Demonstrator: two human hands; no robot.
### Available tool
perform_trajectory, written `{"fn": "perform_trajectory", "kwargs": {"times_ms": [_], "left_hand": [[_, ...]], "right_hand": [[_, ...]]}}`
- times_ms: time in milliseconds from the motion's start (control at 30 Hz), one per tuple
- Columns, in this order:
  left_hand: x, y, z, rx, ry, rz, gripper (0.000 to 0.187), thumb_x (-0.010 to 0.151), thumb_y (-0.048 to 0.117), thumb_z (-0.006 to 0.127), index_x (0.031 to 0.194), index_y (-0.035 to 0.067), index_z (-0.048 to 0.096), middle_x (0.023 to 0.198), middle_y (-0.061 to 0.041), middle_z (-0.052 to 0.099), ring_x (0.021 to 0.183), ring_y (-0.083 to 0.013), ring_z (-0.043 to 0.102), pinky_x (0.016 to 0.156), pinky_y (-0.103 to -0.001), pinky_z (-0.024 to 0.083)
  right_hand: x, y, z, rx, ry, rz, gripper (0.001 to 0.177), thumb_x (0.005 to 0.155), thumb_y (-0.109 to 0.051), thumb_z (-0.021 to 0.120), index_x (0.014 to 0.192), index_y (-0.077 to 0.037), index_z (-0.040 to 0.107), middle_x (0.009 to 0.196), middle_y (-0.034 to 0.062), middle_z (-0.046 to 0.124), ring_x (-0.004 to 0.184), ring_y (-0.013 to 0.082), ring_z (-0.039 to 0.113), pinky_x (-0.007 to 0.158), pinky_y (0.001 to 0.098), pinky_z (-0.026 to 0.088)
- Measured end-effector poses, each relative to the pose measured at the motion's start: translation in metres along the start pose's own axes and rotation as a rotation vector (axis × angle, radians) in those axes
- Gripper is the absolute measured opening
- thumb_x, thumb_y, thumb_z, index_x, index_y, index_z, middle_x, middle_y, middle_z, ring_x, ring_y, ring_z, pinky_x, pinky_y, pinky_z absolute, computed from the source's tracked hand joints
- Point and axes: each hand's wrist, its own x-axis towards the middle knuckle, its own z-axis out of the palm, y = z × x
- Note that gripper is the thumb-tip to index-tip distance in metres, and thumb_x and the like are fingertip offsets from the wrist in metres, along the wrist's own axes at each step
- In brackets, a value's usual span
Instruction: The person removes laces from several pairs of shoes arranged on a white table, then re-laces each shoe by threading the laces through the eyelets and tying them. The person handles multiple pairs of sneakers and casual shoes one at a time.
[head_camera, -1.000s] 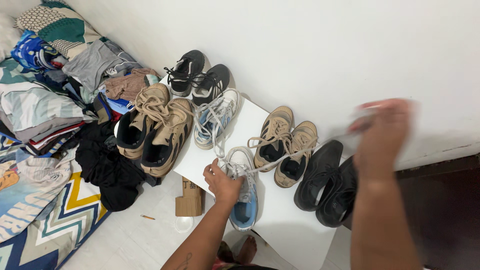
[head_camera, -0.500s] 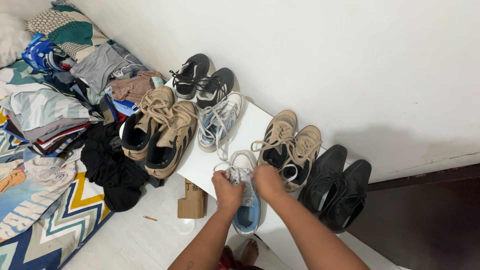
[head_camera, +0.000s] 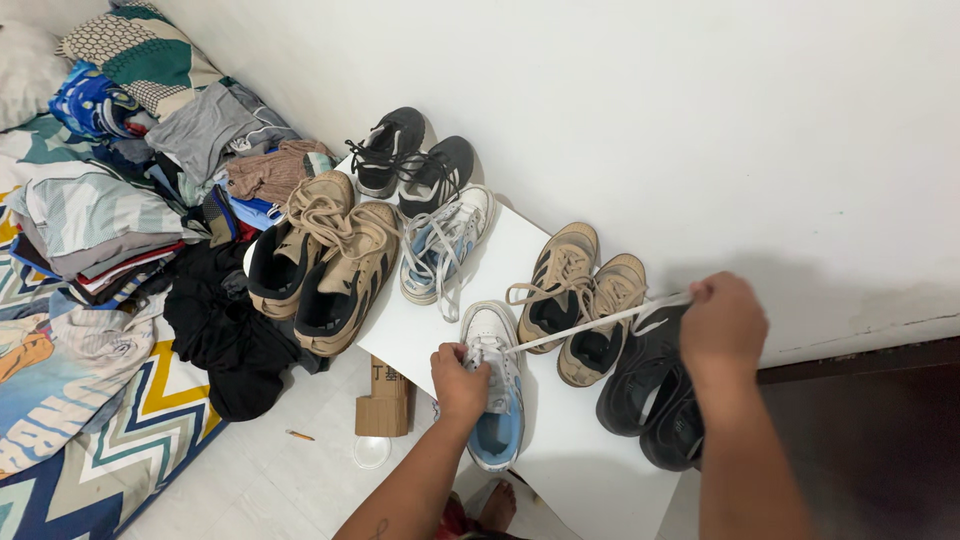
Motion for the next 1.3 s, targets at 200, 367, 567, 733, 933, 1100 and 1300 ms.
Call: {"fn": "perform_trajectory", "kwargs": {"times_ms": [200, 367, 567, 733, 933, 1100, 1300], "left_hand": [[-0.001, 0.006, -0.005, 0.015, -0.013, -0.017, 0.045, 0.070, 0.013, 0.081, 0.108, 0.004, 0.059, 0.112, -0.015, 0.055, 0.103, -0.0302, 0.061, 0.094, -0.038, 0.050], [-0.002, 0.010, -0.010, 0.026, -0.025, -0.018, 0.045, 0.070, 0.014, 0.082, 0.109, 0.006, 0.061, 0.113, -0.014, 0.057, 0.107, -0.0301, 0.061, 0.096, -0.039, 0.050], [0.001, 0.004, -0.007, 0.072, -0.040, 0.297, 0.041, 0.071, 0.002, 0.074, 0.111, 0.012, 0.076, 0.125, -0.014, 0.059, 0.116, -0.0348, 0.056, 0.102, -0.041, 0.045], [0.004, -0.003, 0.003, 0.042, -0.080, 0.245, 0.035, 0.080, 0.003, 0.066, 0.110, 0.015, 0.080, 0.134, -0.013, 0.058, 0.122, -0.0312, 0.056, 0.105, -0.039, 0.046], [0.002, 0.009, -0.001, 0.091, -0.079, 0.243, 0.035, 0.079, 0.005, 0.068, 0.112, 0.013, 0.078, 0.132, -0.014, 0.057, 0.121, -0.0325, 0.054, 0.105, -0.040, 0.045], [-0.001, 0.053, -0.021, 0.013, -0.137, 0.301, 0.035, 0.088, 0.022, 0.067, 0.122, 0.014, 0.071, 0.135, -0.011, 0.056, 0.126, -0.0301, 0.053, 0.106, -0.039, 0.043], [-0.015, 0.156, -0.059, -0.449, -0.752, 0.297, 0.041, 0.103, 0.041, 0.048, 0.126, 0.013, 0.066, 0.120, 0.001, 0.068, 0.120, -0.0145, 0.060, 0.105, -0.028, 0.041]], "right_hand": [[-0.035, -0.046, 0.037, -0.083, -0.253, -0.258, 0.012, 0.091, -0.022, 0.066, 0.089, -0.013, 0.074, 0.098, 0.0092, 0.072, 0.097, 0.0332, 0.069, 0.083, 0.0463, 0.050], [-0.081, -0.084, 0.122, 0.446, -0.541, -0.239, 0.021, 0.093, -0.016, 0.060, 0.106, -0.008, 0.073, 0.109, 0.0178, 0.072, 0.099, 0.0395, 0.067, 0.087, 0.0459, 0.053], [-0.102, -0.074, 0.174, 0.280, -0.719, -0.179, 0.023, 0.094, -0.026, 0.065, 0.091, -0.004, 0.071, 0.099, 0.0193, 0.071, 0.095, 0.0415, 0.067, 0.083, 0.0487, 0.052], [-0.106, -0.068, 0.174, 0.371, -0.716, -0.108, 0.026, 0.095, -0.029, 0.062, 0.088, -0.004, 0.070, 0.087, 0.0194, 0.071, 0.086, 0.0409, 0.069, 0.077, 0.0494, 0.052], [-0.085, -0.072, 0.140, 0.315, -0.822, -0.235, 0.031, 0.097, -0.033, 0.061, 0.090, -0.004, 0.070, 0.089, 0.0200, 0.069, 0.086, 0.0419, 0.066, 0.078, 0.0497, 0.051], [-0.043, -0.073, 0.073, 0.390, -0.820, -0.303, 0.033, 0.096, -0.032, 0.060, 0.086, -0.004, 0.075, 0.083, 0.0151, 0.072, 0.079, 0.0347, 0.069, 0.077, 0.0424, 0.054], [0.004, -0.071, -0.015, 0.633, -0.918, -0.204, 0.039, 0.101, -0.035, 0.056, 0.088, -0.001, 0.070, 0.082, 0.0057, 0.070, 0.081, 0.0152, 0.064, 0.080, 0.0316, 0.052]]}}
